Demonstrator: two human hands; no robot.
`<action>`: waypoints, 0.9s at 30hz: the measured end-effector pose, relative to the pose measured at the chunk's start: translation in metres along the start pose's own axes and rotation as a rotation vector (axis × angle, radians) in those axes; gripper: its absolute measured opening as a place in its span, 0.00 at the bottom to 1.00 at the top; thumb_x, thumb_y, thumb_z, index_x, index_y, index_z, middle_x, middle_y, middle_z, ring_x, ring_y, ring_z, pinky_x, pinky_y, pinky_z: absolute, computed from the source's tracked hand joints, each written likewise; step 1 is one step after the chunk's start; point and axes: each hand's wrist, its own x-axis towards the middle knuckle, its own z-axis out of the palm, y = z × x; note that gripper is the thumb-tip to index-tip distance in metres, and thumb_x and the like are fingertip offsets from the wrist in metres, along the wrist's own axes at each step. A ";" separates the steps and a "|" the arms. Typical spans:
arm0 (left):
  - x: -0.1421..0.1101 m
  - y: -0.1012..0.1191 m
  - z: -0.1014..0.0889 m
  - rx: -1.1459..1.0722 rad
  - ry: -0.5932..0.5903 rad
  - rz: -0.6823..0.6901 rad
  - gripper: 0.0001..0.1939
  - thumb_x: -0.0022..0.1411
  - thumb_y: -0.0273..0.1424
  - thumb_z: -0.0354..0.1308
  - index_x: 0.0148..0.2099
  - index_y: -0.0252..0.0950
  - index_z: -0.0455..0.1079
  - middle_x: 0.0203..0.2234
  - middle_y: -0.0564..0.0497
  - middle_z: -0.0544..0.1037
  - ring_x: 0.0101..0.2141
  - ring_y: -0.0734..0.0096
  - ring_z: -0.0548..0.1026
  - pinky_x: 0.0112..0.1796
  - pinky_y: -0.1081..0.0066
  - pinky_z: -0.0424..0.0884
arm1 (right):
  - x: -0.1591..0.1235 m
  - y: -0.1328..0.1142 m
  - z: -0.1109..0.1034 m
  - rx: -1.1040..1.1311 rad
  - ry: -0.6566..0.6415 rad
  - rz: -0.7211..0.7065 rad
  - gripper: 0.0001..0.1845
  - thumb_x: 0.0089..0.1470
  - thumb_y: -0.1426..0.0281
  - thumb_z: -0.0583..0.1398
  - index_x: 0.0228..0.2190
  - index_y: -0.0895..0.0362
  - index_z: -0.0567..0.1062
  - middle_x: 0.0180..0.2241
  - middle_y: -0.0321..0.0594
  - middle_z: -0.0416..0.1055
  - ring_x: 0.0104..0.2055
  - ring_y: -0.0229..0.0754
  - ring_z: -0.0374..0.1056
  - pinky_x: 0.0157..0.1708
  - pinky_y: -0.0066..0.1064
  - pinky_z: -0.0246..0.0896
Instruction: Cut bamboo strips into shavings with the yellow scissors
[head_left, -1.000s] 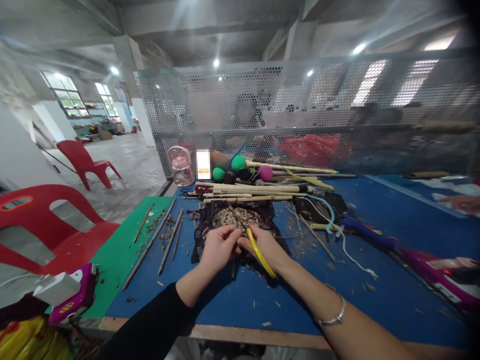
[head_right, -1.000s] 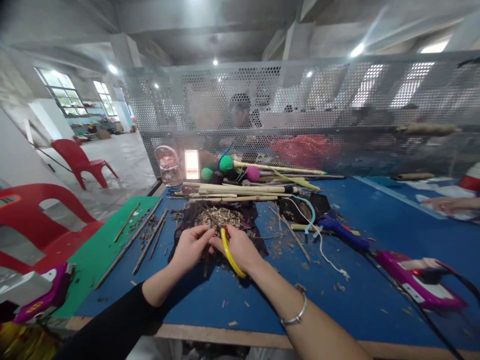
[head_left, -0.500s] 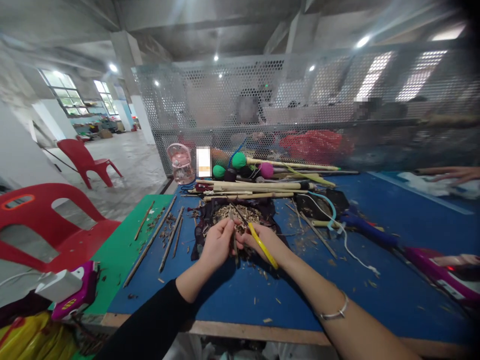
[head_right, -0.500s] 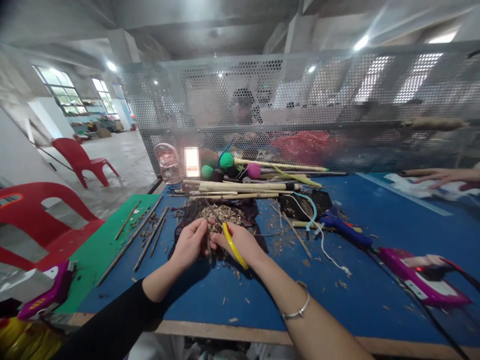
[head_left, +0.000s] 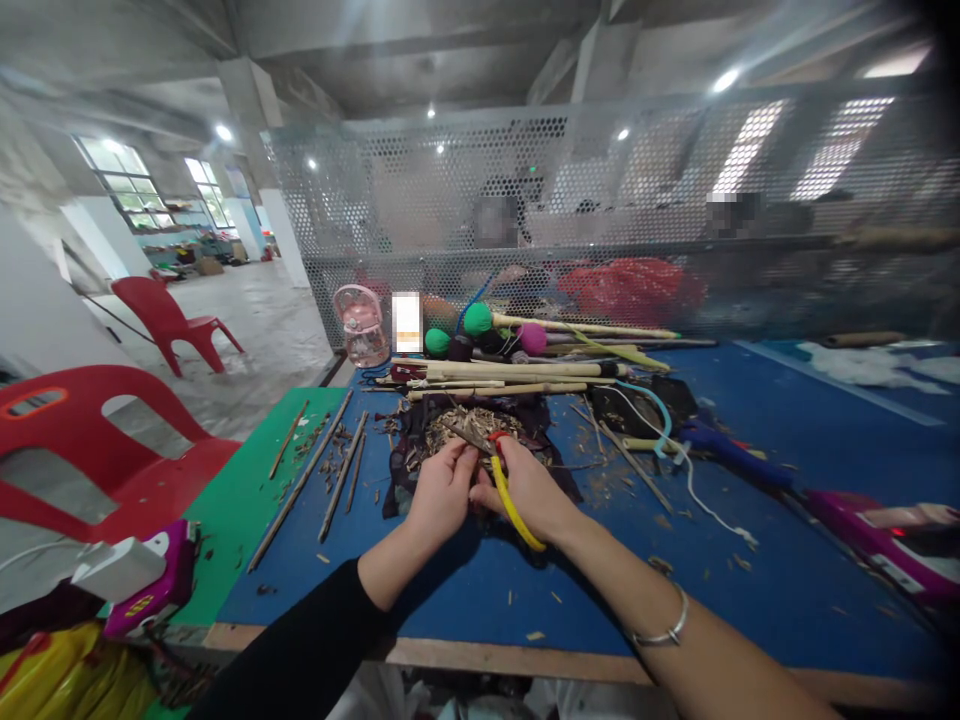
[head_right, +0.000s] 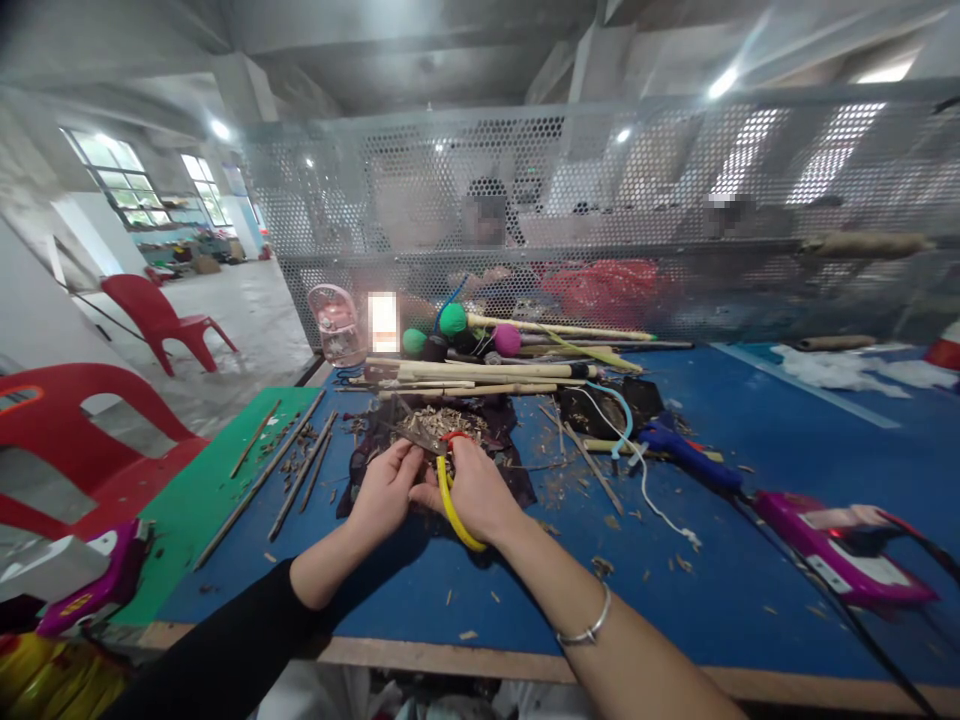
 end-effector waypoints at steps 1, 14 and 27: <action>0.000 -0.001 0.000 0.000 0.000 -0.015 0.15 0.60 0.42 0.46 0.35 0.36 0.65 0.18 0.55 0.69 0.14 0.78 0.64 0.17 0.77 0.62 | 0.000 0.001 0.001 0.017 -0.007 0.015 0.22 0.42 0.58 0.63 0.35 0.57 0.64 0.32 0.41 0.68 0.33 0.41 0.64 0.32 0.30 0.57; -0.002 -0.001 0.000 0.061 0.057 0.014 0.19 0.61 0.44 0.42 0.29 0.36 0.62 0.11 0.57 0.64 0.14 0.78 0.63 0.19 0.78 0.59 | 0.004 -0.002 -0.008 0.185 -0.164 0.048 0.18 0.51 0.56 0.55 0.26 0.59 0.71 0.23 0.35 0.70 0.25 0.36 0.62 0.27 0.25 0.56; 0.001 0.004 0.000 -0.103 0.004 -0.060 0.12 0.55 0.40 0.54 0.31 0.36 0.60 0.14 0.58 0.67 0.13 0.80 0.64 0.13 0.80 0.58 | 0.005 0.008 -0.008 0.066 -0.070 0.064 0.18 0.47 0.54 0.58 0.30 0.57 0.66 0.24 0.35 0.69 0.25 0.37 0.62 0.25 0.25 0.53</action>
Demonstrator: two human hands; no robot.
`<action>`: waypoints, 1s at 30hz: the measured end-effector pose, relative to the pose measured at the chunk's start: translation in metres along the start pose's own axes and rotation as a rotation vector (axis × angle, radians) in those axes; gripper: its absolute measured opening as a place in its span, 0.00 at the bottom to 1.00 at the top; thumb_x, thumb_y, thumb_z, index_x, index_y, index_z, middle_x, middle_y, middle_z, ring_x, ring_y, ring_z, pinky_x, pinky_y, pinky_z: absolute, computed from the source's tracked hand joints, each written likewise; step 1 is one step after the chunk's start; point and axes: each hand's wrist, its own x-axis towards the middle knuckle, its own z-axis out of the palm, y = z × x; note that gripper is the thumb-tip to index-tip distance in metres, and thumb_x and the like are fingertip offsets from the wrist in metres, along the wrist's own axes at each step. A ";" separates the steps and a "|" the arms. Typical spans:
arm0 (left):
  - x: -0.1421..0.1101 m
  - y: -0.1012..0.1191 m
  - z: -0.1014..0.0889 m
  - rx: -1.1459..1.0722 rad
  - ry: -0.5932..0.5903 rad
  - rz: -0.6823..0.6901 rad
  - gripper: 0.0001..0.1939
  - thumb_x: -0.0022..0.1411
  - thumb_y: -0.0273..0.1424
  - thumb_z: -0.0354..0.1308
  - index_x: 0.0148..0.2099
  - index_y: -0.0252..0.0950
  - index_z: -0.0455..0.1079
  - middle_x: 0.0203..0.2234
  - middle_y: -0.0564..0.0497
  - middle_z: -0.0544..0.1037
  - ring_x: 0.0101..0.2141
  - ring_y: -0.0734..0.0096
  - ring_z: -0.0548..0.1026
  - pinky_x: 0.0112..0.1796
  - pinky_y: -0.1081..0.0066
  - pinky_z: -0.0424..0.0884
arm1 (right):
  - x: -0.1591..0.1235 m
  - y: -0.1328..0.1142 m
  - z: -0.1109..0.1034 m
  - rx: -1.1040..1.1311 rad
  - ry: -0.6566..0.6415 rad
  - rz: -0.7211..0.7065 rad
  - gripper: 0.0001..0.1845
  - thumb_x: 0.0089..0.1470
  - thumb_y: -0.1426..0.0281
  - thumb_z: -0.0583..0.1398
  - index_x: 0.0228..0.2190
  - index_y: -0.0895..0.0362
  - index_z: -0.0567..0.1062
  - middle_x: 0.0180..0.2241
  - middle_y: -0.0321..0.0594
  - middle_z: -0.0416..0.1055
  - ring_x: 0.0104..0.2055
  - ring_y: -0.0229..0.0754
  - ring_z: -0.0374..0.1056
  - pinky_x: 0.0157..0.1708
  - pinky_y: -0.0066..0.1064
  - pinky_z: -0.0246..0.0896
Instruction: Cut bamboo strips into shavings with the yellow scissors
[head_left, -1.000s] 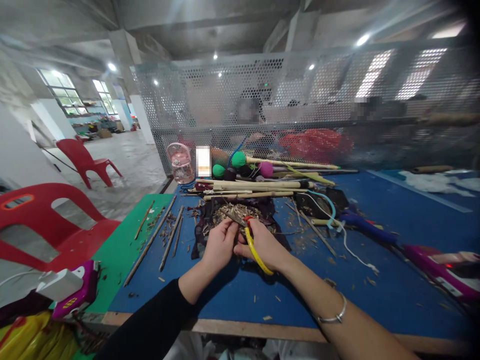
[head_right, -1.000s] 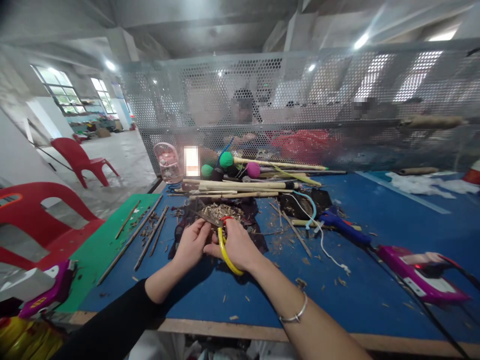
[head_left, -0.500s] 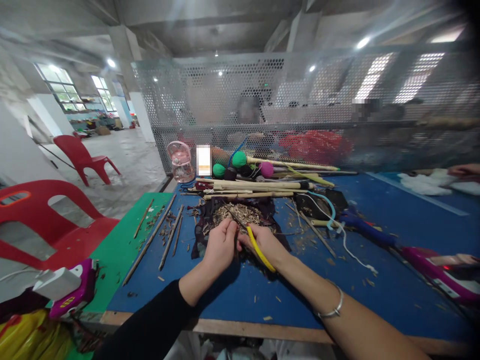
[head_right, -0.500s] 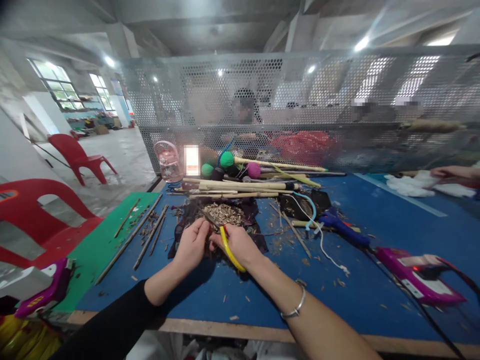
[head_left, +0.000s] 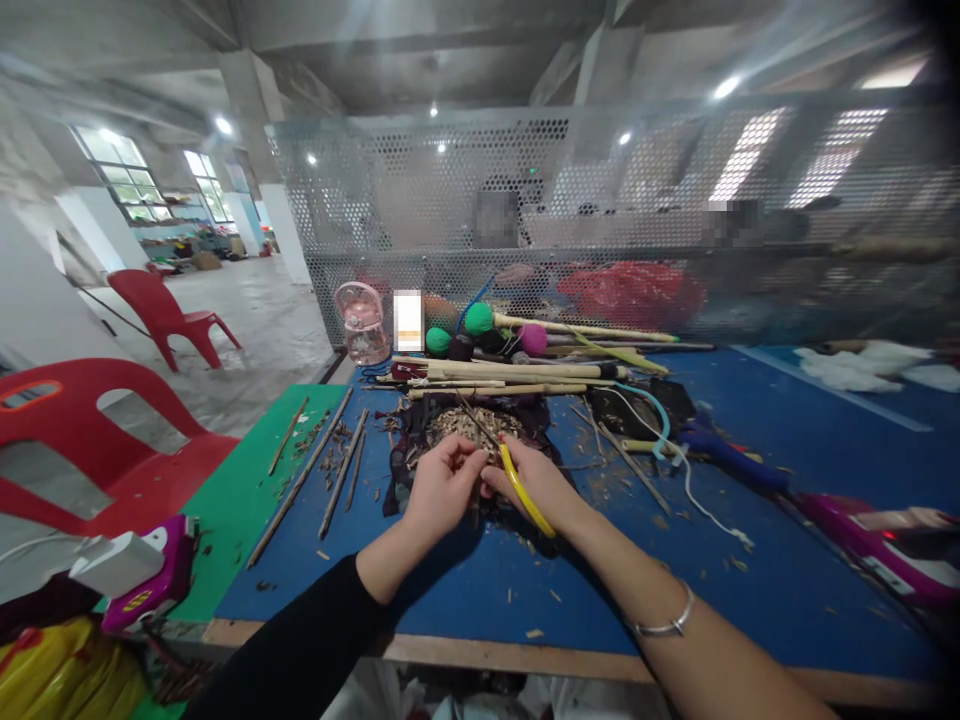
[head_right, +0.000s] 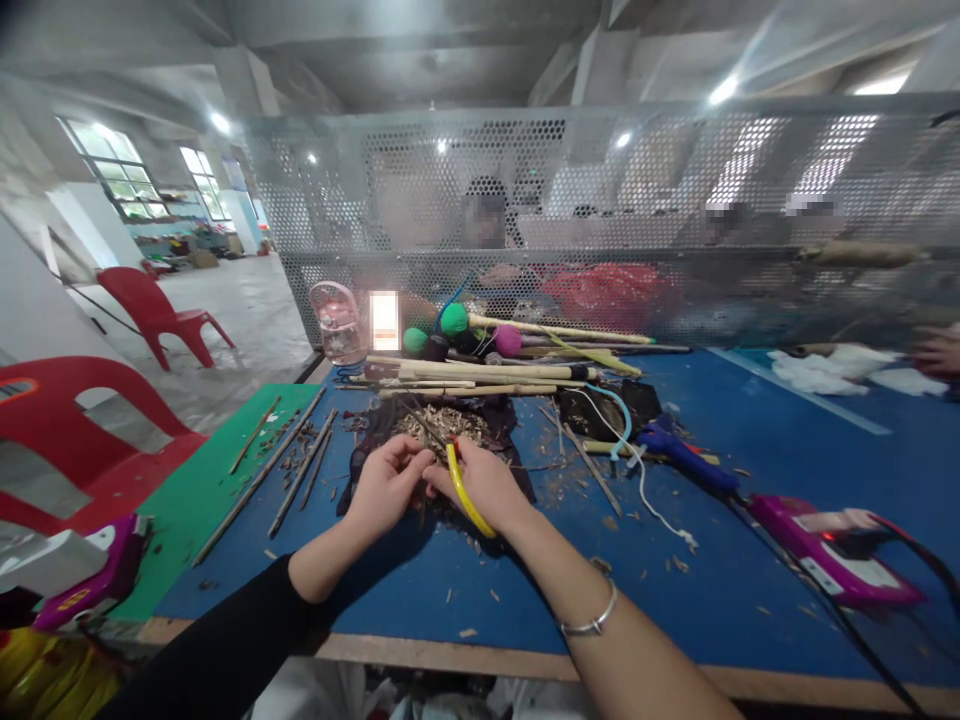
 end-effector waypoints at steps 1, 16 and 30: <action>0.000 0.000 0.000 -0.002 -0.012 0.004 0.12 0.54 0.40 0.54 0.30 0.36 0.60 0.14 0.58 0.67 0.14 0.79 0.66 0.13 0.80 0.59 | -0.001 0.000 0.001 0.010 0.009 -0.010 0.19 0.47 0.55 0.59 0.32 0.57 0.65 0.24 0.35 0.69 0.25 0.37 0.62 0.25 0.25 0.53; -0.001 0.003 -0.003 -0.060 -0.008 -0.028 0.15 0.53 0.43 0.55 0.31 0.35 0.61 0.15 0.56 0.71 0.13 0.79 0.67 0.14 0.81 0.58 | -0.001 -0.007 0.003 0.227 -0.092 -0.094 0.21 0.53 0.54 0.52 0.22 0.59 0.67 0.22 0.34 0.65 0.25 0.34 0.59 0.26 0.24 0.52; 0.006 -0.009 -0.004 -0.093 0.058 -0.029 0.12 0.56 0.39 0.52 0.36 0.35 0.64 0.20 0.54 0.72 0.21 0.73 0.73 0.22 0.75 0.70 | -0.005 -0.001 0.004 -0.012 -0.026 -0.011 0.25 0.41 0.56 0.63 0.37 0.56 0.64 0.37 0.41 0.68 0.37 0.42 0.65 0.37 0.31 0.59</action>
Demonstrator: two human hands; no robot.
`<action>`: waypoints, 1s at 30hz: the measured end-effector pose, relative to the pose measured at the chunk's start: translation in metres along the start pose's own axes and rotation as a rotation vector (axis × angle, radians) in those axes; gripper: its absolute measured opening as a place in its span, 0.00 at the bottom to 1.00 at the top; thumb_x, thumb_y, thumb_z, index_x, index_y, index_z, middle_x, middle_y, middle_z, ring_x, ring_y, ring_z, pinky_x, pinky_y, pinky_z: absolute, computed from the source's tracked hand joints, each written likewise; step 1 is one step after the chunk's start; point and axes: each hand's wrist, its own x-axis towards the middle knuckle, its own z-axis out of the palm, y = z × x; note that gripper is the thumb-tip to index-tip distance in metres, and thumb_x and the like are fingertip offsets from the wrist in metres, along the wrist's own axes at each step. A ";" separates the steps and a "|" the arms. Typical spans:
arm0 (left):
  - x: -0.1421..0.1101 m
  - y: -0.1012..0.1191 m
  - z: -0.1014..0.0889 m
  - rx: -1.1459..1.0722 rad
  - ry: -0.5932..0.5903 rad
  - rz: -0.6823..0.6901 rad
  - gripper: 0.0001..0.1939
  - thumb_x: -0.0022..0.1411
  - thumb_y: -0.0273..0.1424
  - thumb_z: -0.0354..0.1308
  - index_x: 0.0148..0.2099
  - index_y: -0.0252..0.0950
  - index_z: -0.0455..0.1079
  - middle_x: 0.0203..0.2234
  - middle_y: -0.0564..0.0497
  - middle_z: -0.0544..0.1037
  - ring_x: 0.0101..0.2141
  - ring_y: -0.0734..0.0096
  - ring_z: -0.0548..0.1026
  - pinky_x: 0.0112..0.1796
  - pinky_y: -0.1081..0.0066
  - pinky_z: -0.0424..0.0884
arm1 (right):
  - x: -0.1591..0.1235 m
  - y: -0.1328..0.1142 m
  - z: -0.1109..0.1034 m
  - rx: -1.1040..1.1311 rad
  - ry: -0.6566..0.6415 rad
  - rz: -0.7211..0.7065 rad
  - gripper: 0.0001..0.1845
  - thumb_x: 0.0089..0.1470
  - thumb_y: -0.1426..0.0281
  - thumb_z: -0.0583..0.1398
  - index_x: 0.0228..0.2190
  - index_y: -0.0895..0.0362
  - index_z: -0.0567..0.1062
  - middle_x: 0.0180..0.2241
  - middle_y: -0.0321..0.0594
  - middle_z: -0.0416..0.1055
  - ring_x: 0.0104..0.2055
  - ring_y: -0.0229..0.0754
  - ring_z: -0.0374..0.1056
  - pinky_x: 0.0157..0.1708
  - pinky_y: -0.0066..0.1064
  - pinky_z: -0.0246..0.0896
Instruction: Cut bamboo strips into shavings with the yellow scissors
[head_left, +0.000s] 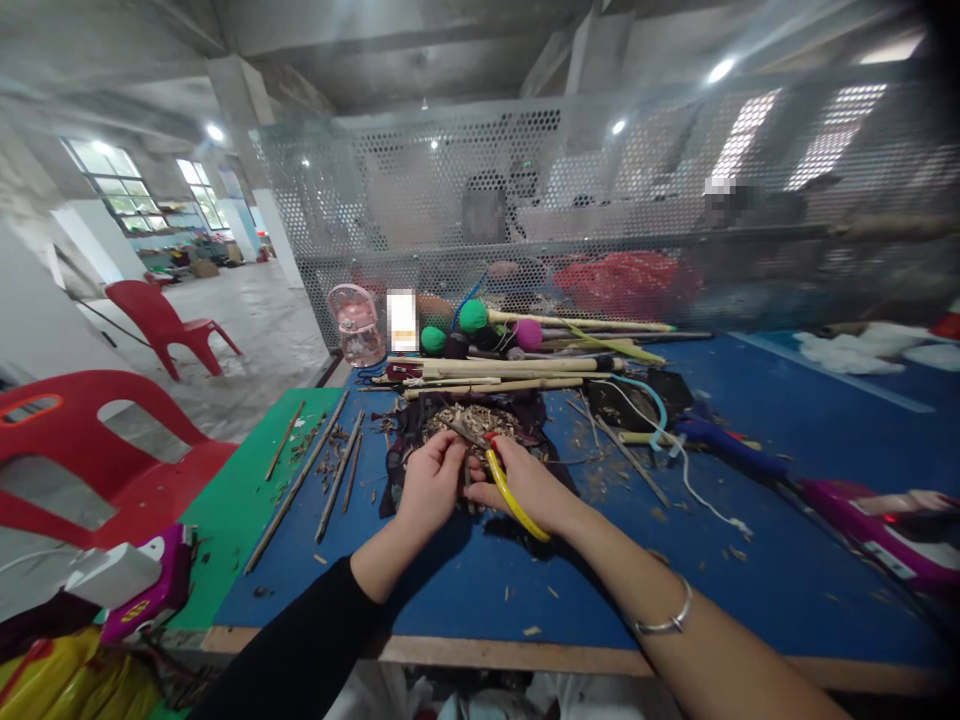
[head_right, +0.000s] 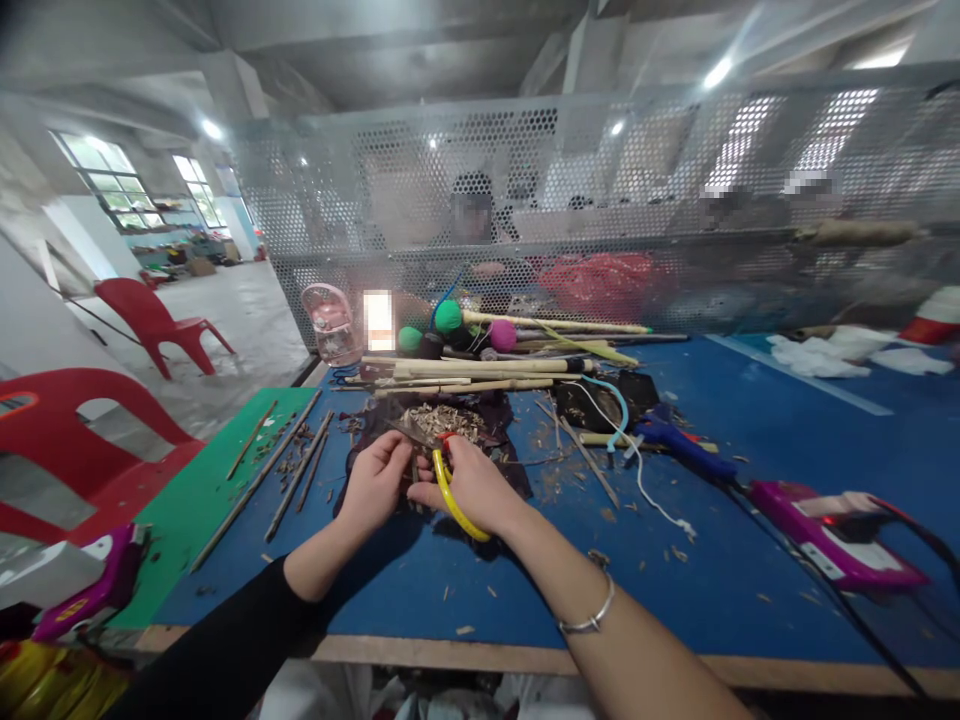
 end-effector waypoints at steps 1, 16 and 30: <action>0.000 0.000 0.000 0.018 -0.004 0.010 0.11 0.57 0.38 0.52 0.35 0.35 0.65 0.20 0.54 0.72 0.21 0.73 0.73 0.23 0.74 0.70 | 0.000 -0.001 0.001 -0.031 0.019 -0.008 0.24 0.40 0.57 0.64 0.36 0.57 0.64 0.37 0.42 0.68 0.38 0.42 0.64 0.37 0.32 0.59; -0.004 -0.001 0.002 0.228 0.040 0.126 0.14 0.61 0.39 0.45 0.31 0.36 0.62 0.18 0.55 0.69 0.15 0.78 0.65 0.17 0.78 0.63 | 0.002 -0.004 0.009 -0.032 0.047 0.065 0.17 0.46 0.56 0.59 0.30 0.57 0.67 0.26 0.39 0.70 0.26 0.38 0.64 0.26 0.26 0.56; -0.004 -0.003 0.004 0.232 0.012 0.037 0.15 0.59 0.42 0.46 0.29 0.36 0.59 0.19 0.56 0.67 0.14 0.79 0.64 0.15 0.78 0.62 | 0.006 -0.003 0.007 -0.190 0.076 0.053 0.18 0.46 0.54 0.58 0.30 0.56 0.65 0.25 0.38 0.69 0.25 0.37 0.62 0.25 0.25 0.50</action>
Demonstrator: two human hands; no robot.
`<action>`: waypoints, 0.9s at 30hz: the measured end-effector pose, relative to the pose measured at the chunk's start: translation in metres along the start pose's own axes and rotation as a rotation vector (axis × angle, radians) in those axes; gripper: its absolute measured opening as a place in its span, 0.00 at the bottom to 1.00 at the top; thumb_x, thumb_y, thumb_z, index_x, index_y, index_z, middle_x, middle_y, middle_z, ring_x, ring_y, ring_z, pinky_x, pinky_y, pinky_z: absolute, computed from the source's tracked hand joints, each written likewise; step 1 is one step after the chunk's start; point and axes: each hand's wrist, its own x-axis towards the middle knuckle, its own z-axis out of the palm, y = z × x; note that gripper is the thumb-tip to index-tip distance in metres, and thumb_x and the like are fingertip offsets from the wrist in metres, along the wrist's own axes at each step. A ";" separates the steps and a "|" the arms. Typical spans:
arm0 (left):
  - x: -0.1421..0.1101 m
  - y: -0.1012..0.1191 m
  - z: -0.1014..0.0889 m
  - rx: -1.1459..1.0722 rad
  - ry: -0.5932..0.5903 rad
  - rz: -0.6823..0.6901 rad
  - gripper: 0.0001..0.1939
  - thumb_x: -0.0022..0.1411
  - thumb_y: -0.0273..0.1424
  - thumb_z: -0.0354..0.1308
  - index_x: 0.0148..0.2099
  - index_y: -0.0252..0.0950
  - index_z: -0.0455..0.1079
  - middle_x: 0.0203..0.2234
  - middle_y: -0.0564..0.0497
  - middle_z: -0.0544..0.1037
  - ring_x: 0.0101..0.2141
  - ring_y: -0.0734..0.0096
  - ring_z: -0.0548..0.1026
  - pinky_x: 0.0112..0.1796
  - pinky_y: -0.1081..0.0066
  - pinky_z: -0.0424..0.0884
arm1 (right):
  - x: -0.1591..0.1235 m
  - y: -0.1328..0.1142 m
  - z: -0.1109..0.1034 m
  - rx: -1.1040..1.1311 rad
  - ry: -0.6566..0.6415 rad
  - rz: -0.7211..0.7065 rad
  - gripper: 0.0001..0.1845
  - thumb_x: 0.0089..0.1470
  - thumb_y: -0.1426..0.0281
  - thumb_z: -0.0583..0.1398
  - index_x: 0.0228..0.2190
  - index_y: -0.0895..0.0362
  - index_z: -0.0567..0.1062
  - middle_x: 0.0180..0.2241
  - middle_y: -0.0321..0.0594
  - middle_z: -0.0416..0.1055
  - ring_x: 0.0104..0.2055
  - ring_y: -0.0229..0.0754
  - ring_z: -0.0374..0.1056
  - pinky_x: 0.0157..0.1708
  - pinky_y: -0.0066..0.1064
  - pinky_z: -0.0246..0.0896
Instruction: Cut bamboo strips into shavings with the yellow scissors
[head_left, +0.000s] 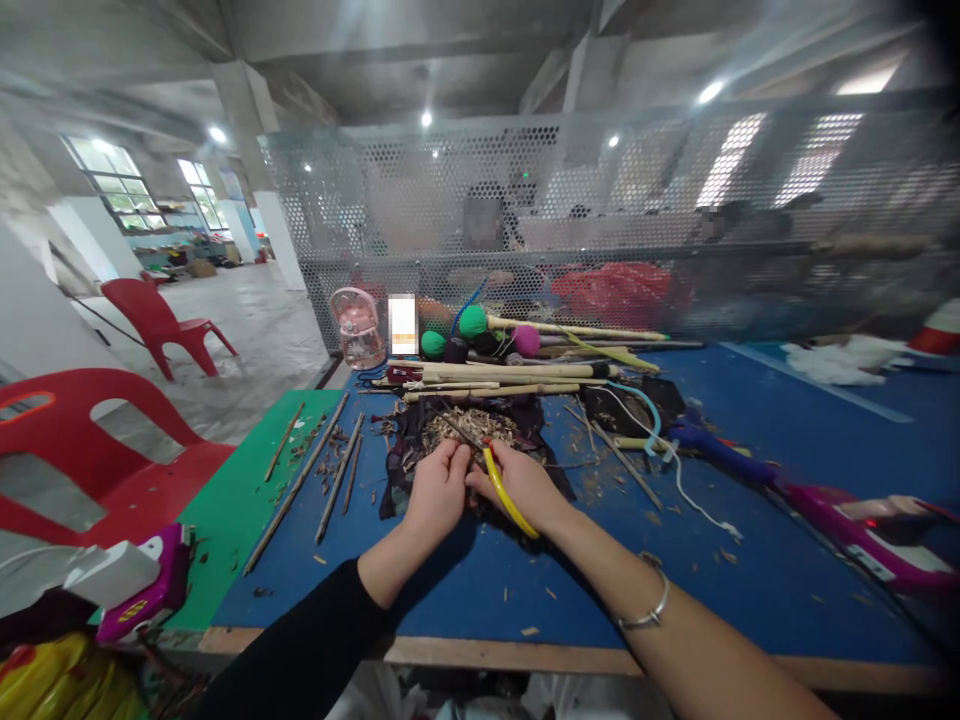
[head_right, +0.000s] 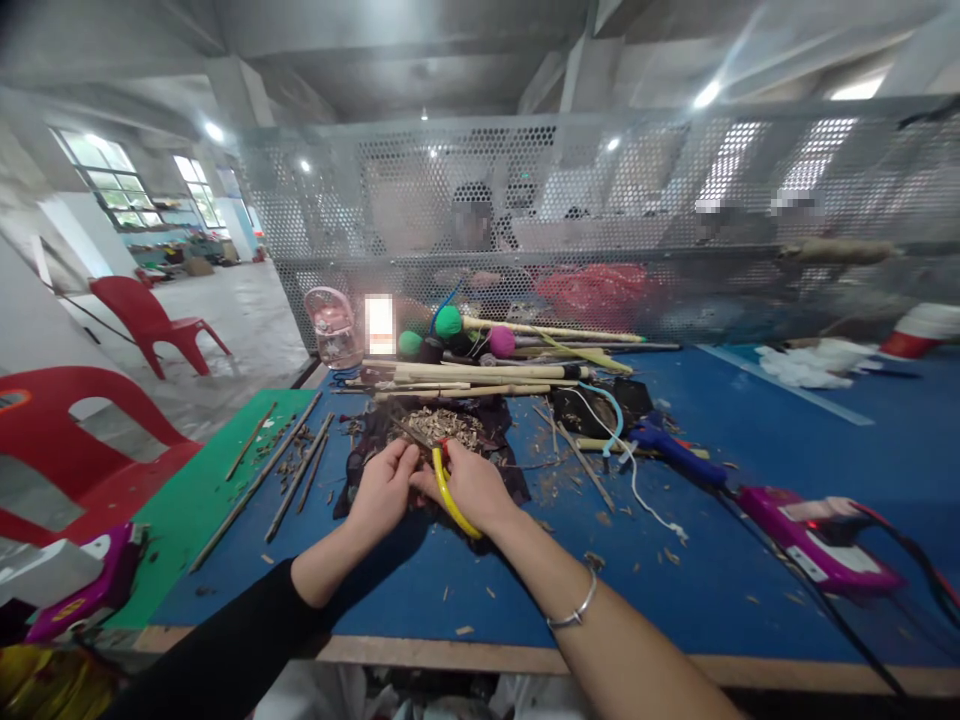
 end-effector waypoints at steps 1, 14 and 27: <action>0.000 0.000 0.000 0.003 -0.006 0.002 0.15 0.59 0.42 0.46 0.29 0.36 0.59 0.19 0.56 0.67 0.14 0.79 0.64 0.15 0.78 0.62 | 0.000 -0.002 0.000 0.030 -0.004 -0.014 0.19 0.46 0.54 0.58 0.32 0.56 0.64 0.27 0.38 0.69 0.26 0.37 0.62 0.25 0.25 0.51; 0.000 0.000 -0.002 0.022 0.091 0.132 0.16 0.60 0.42 0.46 0.26 0.36 0.60 0.15 0.58 0.60 0.16 0.79 0.58 0.19 0.77 0.54 | 0.001 0.004 0.005 0.178 -0.054 -0.045 0.20 0.50 0.53 0.54 0.25 0.59 0.68 0.22 0.34 0.65 0.25 0.35 0.58 0.24 0.24 0.52; 0.008 0.002 -0.005 -0.254 0.018 -0.043 0.17 0.56 0.45 0.50 0.35 0.35 0.60 0.18 0.57 0.69 0.15 0.82 0.64 0.15 0.81 0.59 | 0.002 0.006 -0.009 -0.011 0.063 -0.012 0.20 0.48 0.53 0.56 0.20 0.57 0.70 0.19 0.35 0.66 0.21 0.35 0.56 0.21 0.24 0.46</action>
